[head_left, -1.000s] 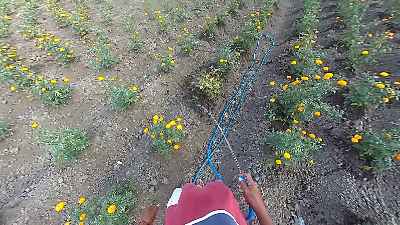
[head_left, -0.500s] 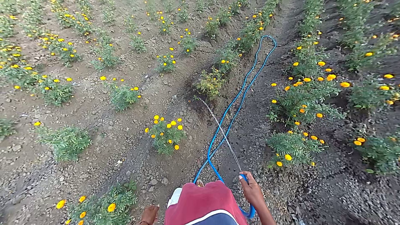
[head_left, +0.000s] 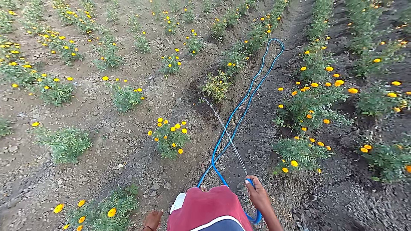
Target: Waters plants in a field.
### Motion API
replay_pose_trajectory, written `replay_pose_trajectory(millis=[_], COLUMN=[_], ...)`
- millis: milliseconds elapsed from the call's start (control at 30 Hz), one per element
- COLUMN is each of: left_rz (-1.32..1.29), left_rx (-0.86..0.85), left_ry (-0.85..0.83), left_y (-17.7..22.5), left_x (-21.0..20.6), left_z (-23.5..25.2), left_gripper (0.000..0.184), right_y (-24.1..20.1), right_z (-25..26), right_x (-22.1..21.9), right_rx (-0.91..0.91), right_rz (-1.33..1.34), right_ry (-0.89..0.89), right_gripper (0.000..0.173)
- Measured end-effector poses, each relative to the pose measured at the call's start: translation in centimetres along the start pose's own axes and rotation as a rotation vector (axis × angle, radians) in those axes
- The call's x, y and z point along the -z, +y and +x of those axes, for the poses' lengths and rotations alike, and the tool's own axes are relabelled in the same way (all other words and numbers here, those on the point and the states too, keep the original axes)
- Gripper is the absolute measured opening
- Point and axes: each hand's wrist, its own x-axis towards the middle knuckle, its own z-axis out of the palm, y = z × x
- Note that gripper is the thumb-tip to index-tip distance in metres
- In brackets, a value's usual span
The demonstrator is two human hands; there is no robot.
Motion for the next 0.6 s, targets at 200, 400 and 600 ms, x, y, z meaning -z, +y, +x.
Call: replay_pose_trajectory(millis=[200, 400, 600], left_rz=[0.005, 0.015, 0.023], left_rx=[0.014, 0.015, 0.004], left_ry=[-0.006, -0.012, -0.03], left_y=[0.0, 0.2, 0.3], left_x=[0.0, 0.0, 0.3], left_z=[0.1, 0.0, -0.1], left_gripper=[0.045, 0.046, 0.045], right_y=[0.2, 0.6, 1.2], right_z=[0.1, 0.0, -1.0], right_x=[0.0, 0.0, 0.2], right_rx=[-0.003, 0.004, 0.011], right_rz=[-0.015, -0.022, -0.047], right_ry=[0.003, 0.012, -0.007], right_gripper=[0.026, 0.026, 0.027])
